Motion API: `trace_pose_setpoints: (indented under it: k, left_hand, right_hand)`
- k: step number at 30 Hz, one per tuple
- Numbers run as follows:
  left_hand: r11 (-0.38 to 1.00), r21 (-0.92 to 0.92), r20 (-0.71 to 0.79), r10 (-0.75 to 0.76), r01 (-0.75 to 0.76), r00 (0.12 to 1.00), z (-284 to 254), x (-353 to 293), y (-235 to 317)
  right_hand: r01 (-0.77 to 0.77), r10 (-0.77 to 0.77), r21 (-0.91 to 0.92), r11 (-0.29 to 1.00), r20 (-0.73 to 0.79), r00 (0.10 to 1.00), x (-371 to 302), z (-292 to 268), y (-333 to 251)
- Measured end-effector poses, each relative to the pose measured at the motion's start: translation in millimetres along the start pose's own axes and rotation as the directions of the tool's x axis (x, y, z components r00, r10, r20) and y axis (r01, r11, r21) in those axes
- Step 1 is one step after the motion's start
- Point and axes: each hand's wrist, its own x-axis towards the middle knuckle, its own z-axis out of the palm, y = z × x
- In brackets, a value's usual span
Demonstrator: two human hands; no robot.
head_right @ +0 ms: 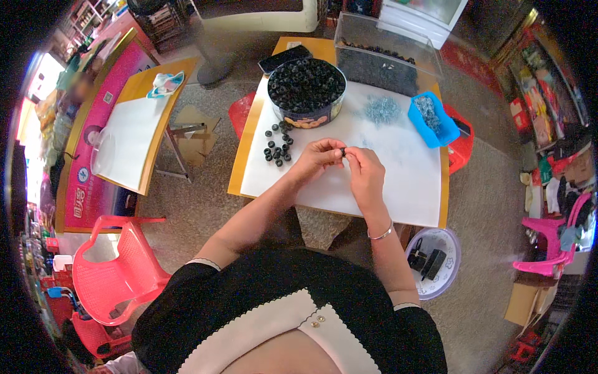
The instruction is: The person assembles small black plastic components with clear plastic inserts by hand, taking parts from plastic bins and fitting them together.
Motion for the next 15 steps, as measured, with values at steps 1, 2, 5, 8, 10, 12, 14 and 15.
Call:
trace_pose_setpoints:
  k: [1, 2, 5, 8, 10, 12, 14, 15]
  left_hand:
    - [1.000, -0.003, -0.001, 0.005, -0.005, 1.000, -0.3, -0.2, 0.4]
    - [1.000, 0.008, 0.024, -0.010, 0.010, 1.000, -0.9, -0.5, 0.9]
    - [1.000, 0.015, 0.049, -0.026, 0.025, 0.998, -4.4, -0.2, 0.7]
    - [0.997, -0.048, 0.044, -0.056, 0.059, 0.997, -5.1, 0.6, 0.8]
    - [0.991, -0.111, 0.034, -0.076, 0.080, 0.996, -6.0, 3.0, 1.3]
    - [0.972, -0.226, 0.039, -0.054, 0.062, 0.998, -8.7, 3.6, 1.1]
    - [0.971, -0.235, 0.037, -0.036, 0.044, 0.999, -11.4, 4.6, -1.7]
    - [0.972, -0.233, 0.035, -0.025, 0.033, 0.999, -13.1, 4.9, -2.2]
  right_hand:
    - [-0.019, 0.019, 0.048, 0.999, -0.003, 1.000, 0.3, 0.7, 1.7]
    - [-0.014, 0.014, 0.045, 0.999, 0.001, 1.000, 1.1, 0.7, 1.7]
    - [-0.240, 0.226, 0.225, 0.944, 0.087, 0.970, 3.8, 2.3, 4.1]
    - [-0.317, 0.274, 0.288, 0.904, 0.180, 0.945, 8.6, -0.8, 14.2]
    - [-0.328, 0.268, 0.346, 0.879, 0.210, 0.940, 15.6, -2.7, 16.6]
    - [-0.282, 0.231, 0.289, 0.915, 0.196, 0.953, 35.6, -5.8, 12.1]
    - [-0.237, 0.197, 0.228, 0.944, 0.183, 0.963, 61.7, -4.6, -1.1]
    - [-0.154, 0.123, 0.169, 0.973, 0.180, 0.976, 78.2, -0.8, -8.6]
